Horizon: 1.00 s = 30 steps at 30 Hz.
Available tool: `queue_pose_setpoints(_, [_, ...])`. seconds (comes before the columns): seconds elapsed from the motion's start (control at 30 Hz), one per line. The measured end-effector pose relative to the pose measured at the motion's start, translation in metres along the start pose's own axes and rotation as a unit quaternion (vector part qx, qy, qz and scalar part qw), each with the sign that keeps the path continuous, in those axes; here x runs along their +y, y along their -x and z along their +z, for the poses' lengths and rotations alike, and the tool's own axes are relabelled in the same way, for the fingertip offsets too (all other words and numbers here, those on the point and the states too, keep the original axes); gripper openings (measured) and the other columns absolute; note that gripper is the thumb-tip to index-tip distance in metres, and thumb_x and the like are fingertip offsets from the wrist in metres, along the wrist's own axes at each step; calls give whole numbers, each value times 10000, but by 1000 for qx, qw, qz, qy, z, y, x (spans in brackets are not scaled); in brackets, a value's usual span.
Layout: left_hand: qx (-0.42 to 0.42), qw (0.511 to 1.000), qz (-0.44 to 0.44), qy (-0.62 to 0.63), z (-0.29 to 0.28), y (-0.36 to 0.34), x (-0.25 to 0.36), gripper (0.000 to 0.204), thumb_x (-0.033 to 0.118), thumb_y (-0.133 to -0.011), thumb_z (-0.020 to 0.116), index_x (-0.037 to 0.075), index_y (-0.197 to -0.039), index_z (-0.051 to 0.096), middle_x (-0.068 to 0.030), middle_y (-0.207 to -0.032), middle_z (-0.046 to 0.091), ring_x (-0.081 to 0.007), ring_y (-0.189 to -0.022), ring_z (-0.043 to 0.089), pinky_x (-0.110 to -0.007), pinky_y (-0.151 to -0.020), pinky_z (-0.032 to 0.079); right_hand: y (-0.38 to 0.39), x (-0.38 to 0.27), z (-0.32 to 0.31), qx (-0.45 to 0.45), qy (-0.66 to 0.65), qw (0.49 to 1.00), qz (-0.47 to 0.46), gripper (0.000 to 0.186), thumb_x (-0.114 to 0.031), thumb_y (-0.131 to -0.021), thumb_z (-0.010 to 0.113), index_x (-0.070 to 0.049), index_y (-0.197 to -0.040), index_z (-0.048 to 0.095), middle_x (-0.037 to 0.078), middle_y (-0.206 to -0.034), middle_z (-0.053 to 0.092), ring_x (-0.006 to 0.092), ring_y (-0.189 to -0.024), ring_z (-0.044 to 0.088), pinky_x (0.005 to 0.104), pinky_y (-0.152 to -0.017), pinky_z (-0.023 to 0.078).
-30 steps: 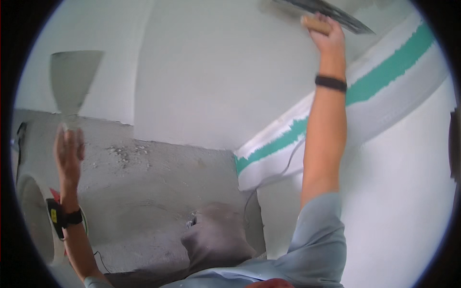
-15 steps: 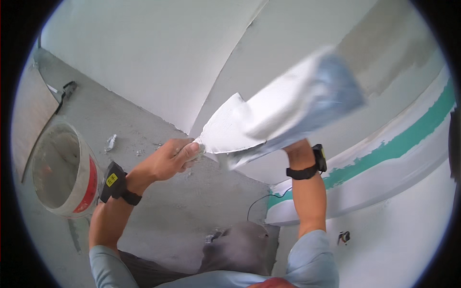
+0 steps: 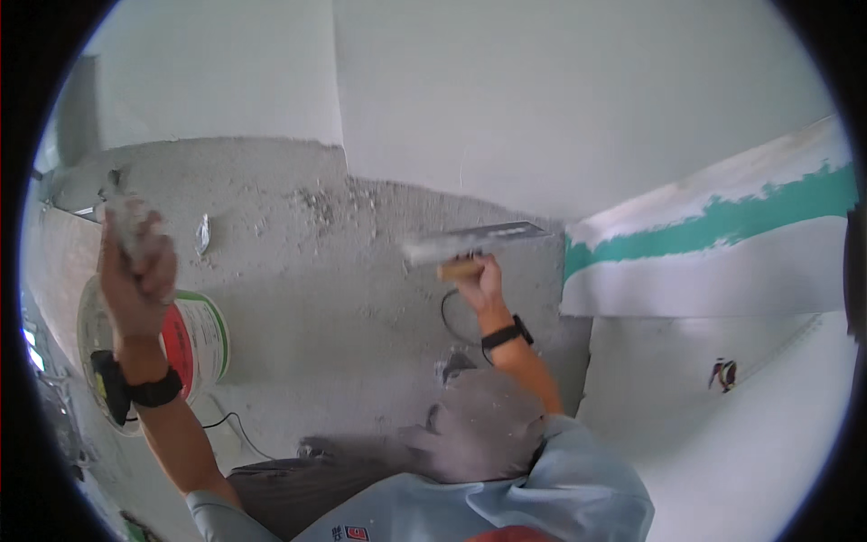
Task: Applying and smoothing plaster onto a wall surface using a trowel and putty knife.
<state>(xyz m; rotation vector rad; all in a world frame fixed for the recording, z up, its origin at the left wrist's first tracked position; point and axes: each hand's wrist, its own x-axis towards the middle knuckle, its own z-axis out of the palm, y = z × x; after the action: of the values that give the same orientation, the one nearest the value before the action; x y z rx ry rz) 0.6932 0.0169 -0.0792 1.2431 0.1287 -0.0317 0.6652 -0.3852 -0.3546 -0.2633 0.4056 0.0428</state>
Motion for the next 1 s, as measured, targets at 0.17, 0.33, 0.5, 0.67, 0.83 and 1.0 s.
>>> queue_pose_setpoints(0.17, [9, 997, 74, 4, -4, -12, -14, 302, 323, -945, 281, 65, -924, 438, 42, -567, 323, -19, -375, 211, -151, -302, 190, -61, -17, -71, 68, -68, 995, -32, 201, 31, -680, 507, -25, -873, 509, 84, -856, 510, 220, -818, 508, 448, -909, 358])
queue_pose_setpoints(0.33, [-11, 998, 53, -19, -14, -13, -22, 350, 333, -950, 257, 57, -970, 472, 48, -543, 306, -19, -391, 246, -142, -287, 238, -111, -15, -77, 60, -74, 994, -50, 217, 50, -660, 493, -40, -857, 488, 59, -862, 502, 206, -868, 496, 491, -938, 306])
queue_pose_setpoints(0.5, [-14, 1000, 18, -19, -2, -12, -28, 293, 319, -952, 255, 88, -826, 386, 29, -566, 317, -20, -366, 216, -146, -294, 173, -150, -20, -89, 69, -98, 990, -74, 230, 51, -666, 494, -51, -871, 476, 51, -882, 499, 199, -898, 494, 497, -959, 276])
queue_pose_setpoints(0.67, [12, 999, 35, -14, 2, -12, -34, 315, 338, -946, 273, 74, -831, 400, 37, -553, 312, -20, -357, 216, -154, -287, 166, -164, -28, -71, 145, -111, 981, -72, 258, 89, -669, 464, -55, -882, 484, 34, -899, 514, 203, -956, 489, 499, -957, 286])
queue_pose_setpoints(0.83, [69, 996, 43, -42, -3, -8, -22, 381, 385, -931, 304, 40, -857, 449, 49, -514, 300, -21, -356, 230, -159, -301, 167, -123, -46, 17, -43, -103, 989, -96, 319, 79, -666, 462, -55, -956, 448, 13, -953, 503, 176, -996, 493, 548, -980, 229])
queue_pose_setpoints(1.0, [28, 998, 22, -54, 10, -4, -15, 414, 415, -923, 301, 46, -846, 473, 54, -485, 301, -24, -354, 260, -164, -319, 181, -64, -80, 189, -60, -37, 980, -185, 406, 67, -678, 418, -51, -1066, 401, 36, -1082, 448, 192, -1043, 472, 530, -958, 252])
